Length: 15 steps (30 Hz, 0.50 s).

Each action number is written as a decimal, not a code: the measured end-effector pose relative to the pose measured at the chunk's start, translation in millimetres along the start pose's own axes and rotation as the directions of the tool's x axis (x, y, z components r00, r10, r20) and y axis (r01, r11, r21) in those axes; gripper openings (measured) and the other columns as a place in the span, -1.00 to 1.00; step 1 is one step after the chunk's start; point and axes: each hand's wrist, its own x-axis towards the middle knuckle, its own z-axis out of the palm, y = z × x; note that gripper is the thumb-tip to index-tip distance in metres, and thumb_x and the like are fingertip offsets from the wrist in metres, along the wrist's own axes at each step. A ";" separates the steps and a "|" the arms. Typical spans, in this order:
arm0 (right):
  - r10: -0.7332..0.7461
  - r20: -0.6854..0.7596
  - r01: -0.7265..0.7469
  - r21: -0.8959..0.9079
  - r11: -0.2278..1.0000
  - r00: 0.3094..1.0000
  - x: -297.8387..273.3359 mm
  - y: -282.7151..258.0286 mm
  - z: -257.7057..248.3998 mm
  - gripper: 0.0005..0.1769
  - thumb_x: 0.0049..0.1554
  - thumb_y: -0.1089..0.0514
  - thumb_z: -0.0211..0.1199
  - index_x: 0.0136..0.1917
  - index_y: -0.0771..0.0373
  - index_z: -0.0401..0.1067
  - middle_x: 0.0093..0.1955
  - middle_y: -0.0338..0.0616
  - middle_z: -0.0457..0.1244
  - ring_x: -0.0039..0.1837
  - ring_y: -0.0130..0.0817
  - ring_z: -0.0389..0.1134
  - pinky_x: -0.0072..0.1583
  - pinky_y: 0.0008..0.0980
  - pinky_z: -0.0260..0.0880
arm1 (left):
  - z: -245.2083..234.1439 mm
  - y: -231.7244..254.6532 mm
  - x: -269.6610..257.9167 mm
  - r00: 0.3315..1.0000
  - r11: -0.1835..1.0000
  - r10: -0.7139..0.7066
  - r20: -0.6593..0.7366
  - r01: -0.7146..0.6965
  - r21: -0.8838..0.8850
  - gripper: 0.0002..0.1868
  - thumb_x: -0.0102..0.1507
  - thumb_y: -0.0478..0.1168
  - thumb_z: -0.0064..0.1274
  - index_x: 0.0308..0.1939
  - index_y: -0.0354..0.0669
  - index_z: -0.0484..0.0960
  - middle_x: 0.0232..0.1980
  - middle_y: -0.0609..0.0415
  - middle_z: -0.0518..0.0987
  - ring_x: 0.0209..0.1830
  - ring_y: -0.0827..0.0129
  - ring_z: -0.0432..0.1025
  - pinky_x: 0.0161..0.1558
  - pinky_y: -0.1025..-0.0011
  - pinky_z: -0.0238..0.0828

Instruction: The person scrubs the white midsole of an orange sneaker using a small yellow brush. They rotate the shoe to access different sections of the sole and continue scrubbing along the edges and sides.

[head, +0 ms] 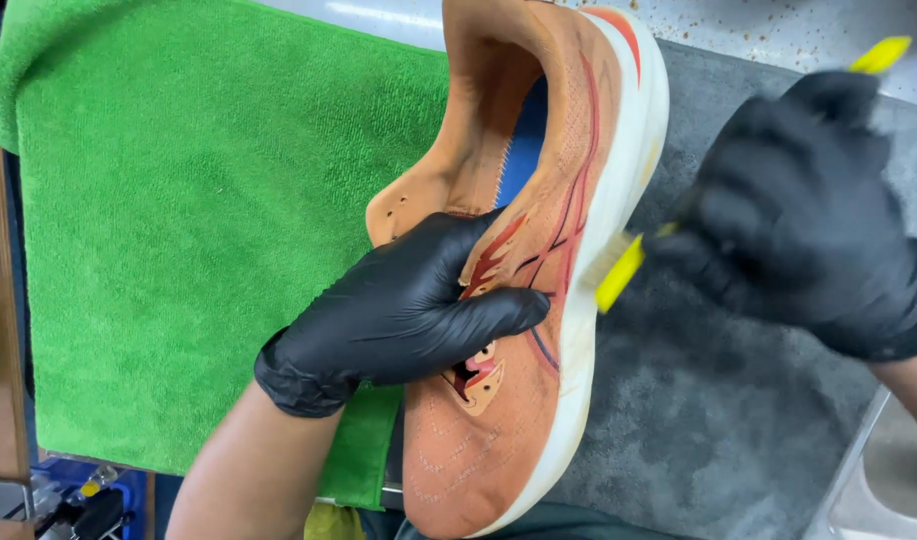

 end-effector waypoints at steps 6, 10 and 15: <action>-0.071 0.050 0.057 0.236 0.970 0.996 1.8 -17.4 -11.2 -0.67 0.22 -0.12 0.07 -0.24 0.10 0.36 -0.32 -0.21 0.20 -0.15 0.00 0.23 0.07 0.13 0.07 | -2.1 1.8 -1.3 0.997 0.996 -0.083 -0.003 0.083 0.016 -0.71 0.24 0.04 0.02 -0.10 0.01 0.62 -0.31 0.32 0.62 -0.30 0.61 0.41 -0.22 0.46 0.41; -0.011 0.004 0.010 0.093 0.996 1.000 0.5 -29.1 0.1 -0.58 0.26 -0.09 0.12 -0.30 0.22 0.29 -0.33 -0.07 0.18 -0.18 0.05 0.18 0.08 0.24 0.16 | -2.6 -1.9 -2.6 0.997 0.997 -0.074 -0.011 0.074 -0.010 -0.72 0.24 0.03 0.03 -0.11 -0.01 0.62 -0.30 0.34 0.62 -0.28 0.63 0.40 -0.21 0.47 0.41; 0.056 0.135 -0.097 0.317 0.944 0.989 -40.8 -25.3 -25.6 -0.58 0.16 -0.24 -0.09 -0.25 0.01 0.42 -0.35 -0.31 0.23 -0.07 0.01 0.28 0.18 0.18 0.09 | -9.3 -8.9 -5.4 1.000 0.996 -0.011 0.016 0.013 -0.091 -0.76 0.29 0.00 0.03 -0.21 -0.06 0.57 -0.31 0.35 0.50 -0.25 0.62 0.31 -0.21 0.47 0.41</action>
